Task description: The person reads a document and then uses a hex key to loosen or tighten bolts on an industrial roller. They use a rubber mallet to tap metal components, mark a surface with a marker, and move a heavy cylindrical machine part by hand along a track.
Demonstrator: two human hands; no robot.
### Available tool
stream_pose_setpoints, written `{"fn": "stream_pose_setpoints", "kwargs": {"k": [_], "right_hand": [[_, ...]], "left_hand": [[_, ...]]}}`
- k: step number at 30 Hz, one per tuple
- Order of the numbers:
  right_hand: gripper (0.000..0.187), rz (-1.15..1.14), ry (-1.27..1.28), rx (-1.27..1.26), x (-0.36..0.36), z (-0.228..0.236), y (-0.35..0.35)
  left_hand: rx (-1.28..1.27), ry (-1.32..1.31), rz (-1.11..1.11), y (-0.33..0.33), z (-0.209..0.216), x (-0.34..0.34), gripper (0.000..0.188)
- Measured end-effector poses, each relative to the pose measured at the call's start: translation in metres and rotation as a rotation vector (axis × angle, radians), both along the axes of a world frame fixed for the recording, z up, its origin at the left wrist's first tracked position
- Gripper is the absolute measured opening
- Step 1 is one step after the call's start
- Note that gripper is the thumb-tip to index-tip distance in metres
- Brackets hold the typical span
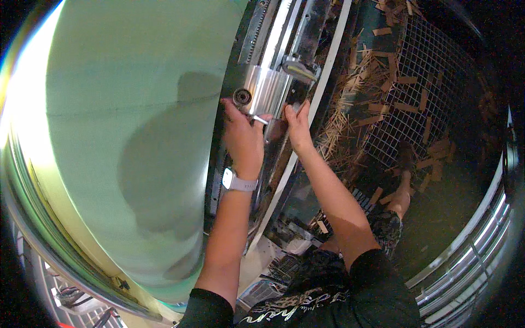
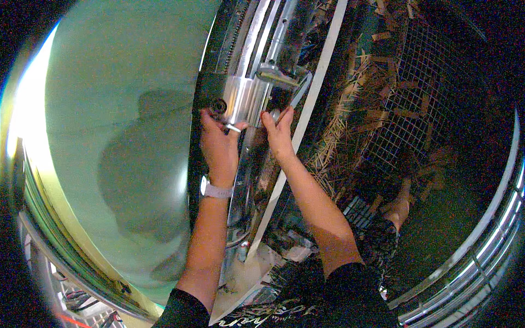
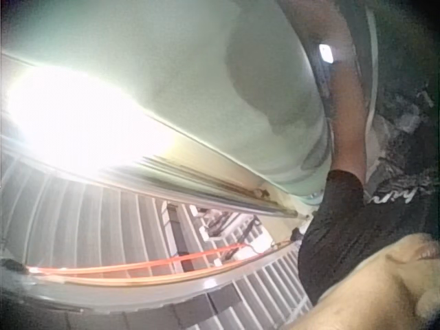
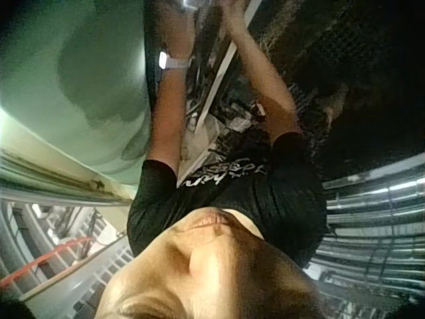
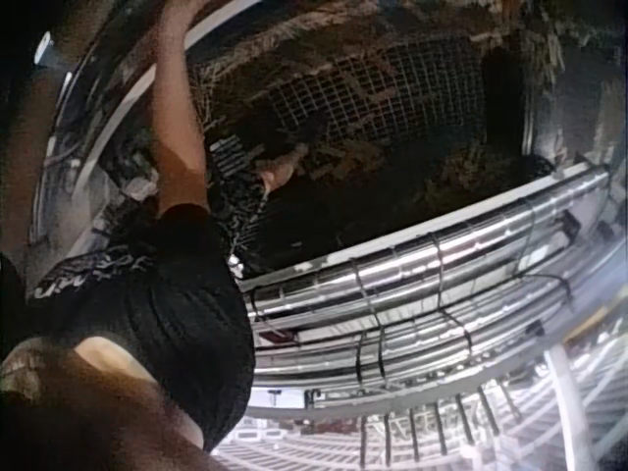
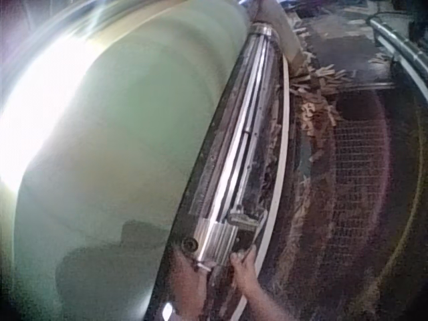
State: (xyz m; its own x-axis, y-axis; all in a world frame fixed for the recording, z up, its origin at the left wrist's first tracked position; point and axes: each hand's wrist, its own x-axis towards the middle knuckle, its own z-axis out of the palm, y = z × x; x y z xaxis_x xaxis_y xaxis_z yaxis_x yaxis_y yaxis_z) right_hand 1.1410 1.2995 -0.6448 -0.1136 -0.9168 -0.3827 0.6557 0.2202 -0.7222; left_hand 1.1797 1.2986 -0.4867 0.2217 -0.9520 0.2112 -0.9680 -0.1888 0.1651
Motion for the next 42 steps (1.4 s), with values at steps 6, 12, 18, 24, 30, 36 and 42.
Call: {"fn": "stream_pose_setpoints", "kwargs": {"k": [6, 12, 18, 24, 30, 36, 42], "right_hand": [[0.087, 0.041, -0.011, 0.036, -0.004, -0.004, -0.009], [0.094, 0.009, -0.009, -0.015, -0.002, 0.000, -0.004], [0.095, 0.036, 0.037, -0.015, -0.009, 0.004, -0.005], [0.093, 0.025, 0.058, -0.007, -0.004, -0.004, -0.007], [0.094, 0.027, 0.123, -0.021, 0.000, -0.014, -0.011], [0.080, -0.021, -0.151, 0.053, -0.023, 0.000, 0.000], [0.072, -0.232, 0.048, 0.254, 0.005, 0.004, -0.035]], "left_hand": [[0.033, 0.003, 0.014, -0.008, 0.000, -0.003, 0.077], [0.095, 0.008, -0.001, -0.003, 0.005, -0.002, 0.086], [-0.029, 0.009, -0.049, -0.005, -0.003, 0.001, 0.083], [0.097, 0.051, 0.024, -0.004, 0.004, -0.003, 0.087], [0.020, 0.109, -0.083, -0.003, 0.003, -0.002, 0.079], [0.014, 0.058, -0.123, -0.005, -0.002, 0.003, 0.080], [0.049, -0.032, -0.029, -0.004, 0.005, -0.006, 0.085]]}}
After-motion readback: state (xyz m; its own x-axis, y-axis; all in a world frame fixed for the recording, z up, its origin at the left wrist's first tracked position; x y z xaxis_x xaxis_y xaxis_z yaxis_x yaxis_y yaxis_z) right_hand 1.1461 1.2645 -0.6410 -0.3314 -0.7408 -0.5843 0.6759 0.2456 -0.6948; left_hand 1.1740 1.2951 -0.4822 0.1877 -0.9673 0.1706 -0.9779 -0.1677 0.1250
